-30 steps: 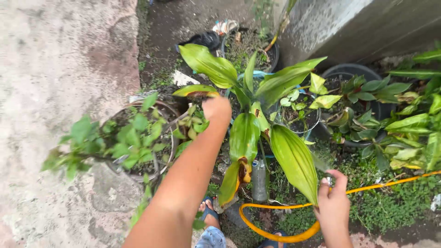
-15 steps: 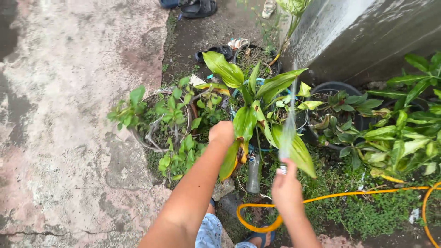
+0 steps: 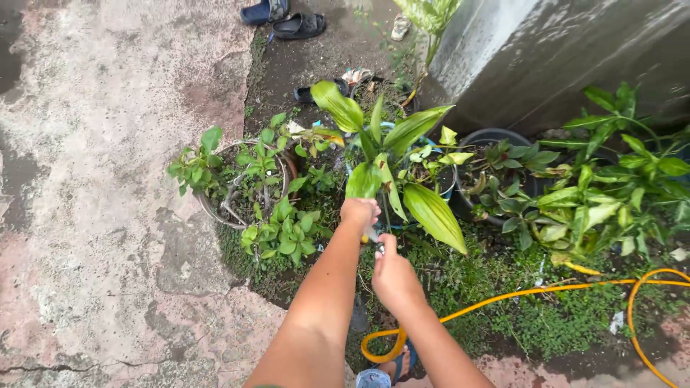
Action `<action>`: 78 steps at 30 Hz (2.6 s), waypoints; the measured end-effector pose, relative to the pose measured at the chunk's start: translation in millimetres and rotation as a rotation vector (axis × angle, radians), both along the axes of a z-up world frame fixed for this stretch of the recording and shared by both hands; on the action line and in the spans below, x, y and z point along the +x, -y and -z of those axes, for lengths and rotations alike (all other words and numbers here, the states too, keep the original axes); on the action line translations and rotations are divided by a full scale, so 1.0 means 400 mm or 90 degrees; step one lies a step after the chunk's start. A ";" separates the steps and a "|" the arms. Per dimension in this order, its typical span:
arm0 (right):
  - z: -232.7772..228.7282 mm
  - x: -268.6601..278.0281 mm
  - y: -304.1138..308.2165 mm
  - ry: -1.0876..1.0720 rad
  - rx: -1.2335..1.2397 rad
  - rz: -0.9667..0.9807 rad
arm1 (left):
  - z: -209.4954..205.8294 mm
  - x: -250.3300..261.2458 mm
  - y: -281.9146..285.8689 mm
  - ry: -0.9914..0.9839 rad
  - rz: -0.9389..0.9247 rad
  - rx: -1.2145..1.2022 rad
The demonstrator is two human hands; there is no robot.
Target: Water several potted plants using a yellow garden hose and a handheld spray nozzle.
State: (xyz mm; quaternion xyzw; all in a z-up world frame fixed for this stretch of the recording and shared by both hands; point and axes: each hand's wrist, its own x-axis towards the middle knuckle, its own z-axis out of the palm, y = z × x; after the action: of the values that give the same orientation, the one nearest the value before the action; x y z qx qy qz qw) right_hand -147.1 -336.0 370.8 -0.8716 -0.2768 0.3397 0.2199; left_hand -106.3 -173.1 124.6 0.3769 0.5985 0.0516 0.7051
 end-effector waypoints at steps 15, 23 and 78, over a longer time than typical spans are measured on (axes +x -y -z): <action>-0.224 0.353 0.064 0.129 -0.064 -0.009 | -0.542 0.093 0.080 0.196 -0.057 -0.070; -0.357 0.665 -0.079 0.202 -0.166 0.027 | -0.965 -0.078 -0.187 0.389 -0.072 -0.044; -0.272 0.384 -0.596 0.056 -0.330 0.140 | -0.333 0.378 -0.335 0.145 0.306 0.247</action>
State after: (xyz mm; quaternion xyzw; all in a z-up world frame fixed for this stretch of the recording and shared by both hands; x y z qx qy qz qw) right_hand 6.5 -97.4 479.5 -0.9374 -0.0939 0.3352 0.0129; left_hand 44.9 -39.3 257.7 0.6265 0.3888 0.0389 0.6744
